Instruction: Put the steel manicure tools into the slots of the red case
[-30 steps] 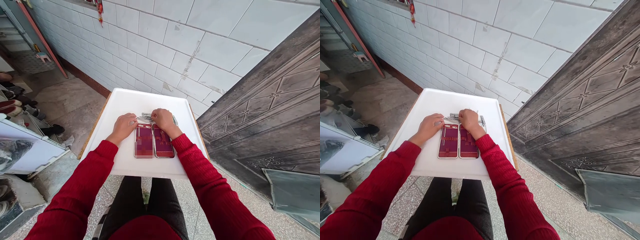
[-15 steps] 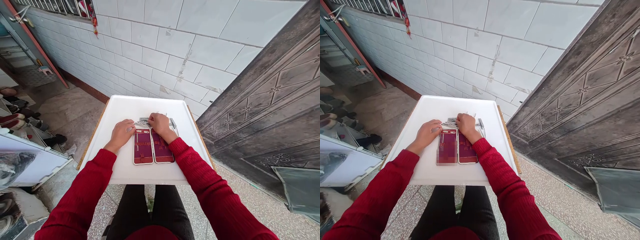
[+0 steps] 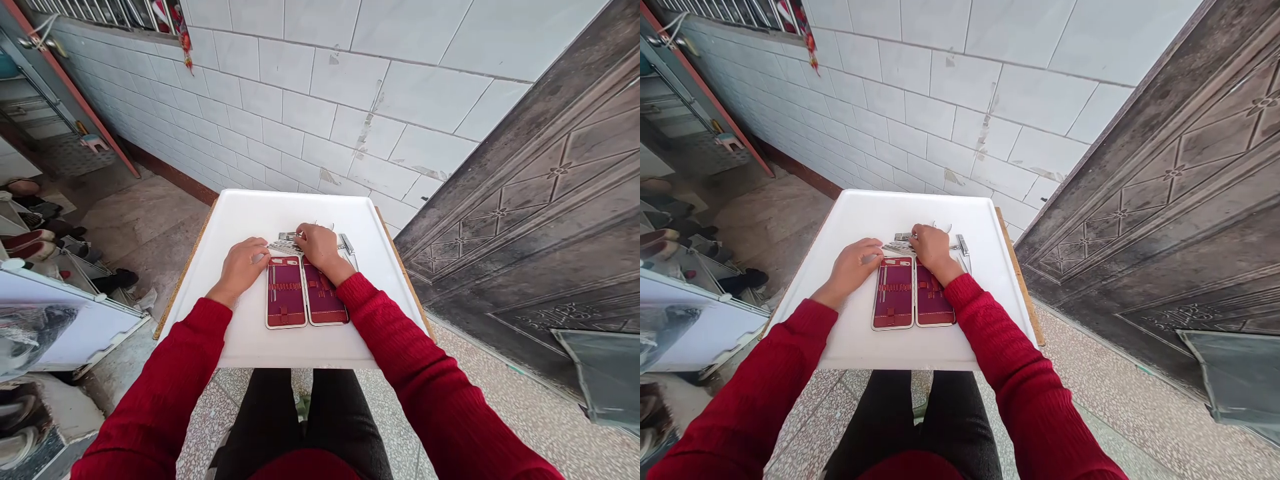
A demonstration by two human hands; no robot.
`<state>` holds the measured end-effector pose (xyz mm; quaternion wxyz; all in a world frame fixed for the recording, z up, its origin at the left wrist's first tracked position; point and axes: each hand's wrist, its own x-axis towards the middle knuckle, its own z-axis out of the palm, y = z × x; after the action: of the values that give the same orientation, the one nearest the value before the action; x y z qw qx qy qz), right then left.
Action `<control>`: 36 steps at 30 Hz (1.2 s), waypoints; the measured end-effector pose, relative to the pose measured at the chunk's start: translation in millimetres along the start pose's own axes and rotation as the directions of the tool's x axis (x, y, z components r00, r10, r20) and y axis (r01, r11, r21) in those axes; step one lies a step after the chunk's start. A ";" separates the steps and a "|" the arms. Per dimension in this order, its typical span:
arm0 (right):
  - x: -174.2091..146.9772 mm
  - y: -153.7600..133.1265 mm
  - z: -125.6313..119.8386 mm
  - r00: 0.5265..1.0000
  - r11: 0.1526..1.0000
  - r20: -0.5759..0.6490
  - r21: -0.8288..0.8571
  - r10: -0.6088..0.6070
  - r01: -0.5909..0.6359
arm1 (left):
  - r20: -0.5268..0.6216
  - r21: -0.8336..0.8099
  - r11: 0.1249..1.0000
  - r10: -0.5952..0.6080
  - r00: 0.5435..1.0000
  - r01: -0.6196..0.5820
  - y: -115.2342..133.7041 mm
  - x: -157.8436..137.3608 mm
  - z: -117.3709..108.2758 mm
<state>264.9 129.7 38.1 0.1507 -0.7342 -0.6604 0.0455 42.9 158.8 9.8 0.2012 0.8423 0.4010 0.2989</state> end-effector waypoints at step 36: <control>-8.6 -36.1 -22.6 0.962 0.963 0.224 -0.184 -0.156 0.199 | -0.016 0.022 0.999 0.030 0.999 -0.030 -0.9 -0.3 4.4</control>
<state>235.3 120.6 68.5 0.0081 -0.6745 -0.7371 0.0397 45.1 158.8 5.9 0.1840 0.8479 0.3932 0.3043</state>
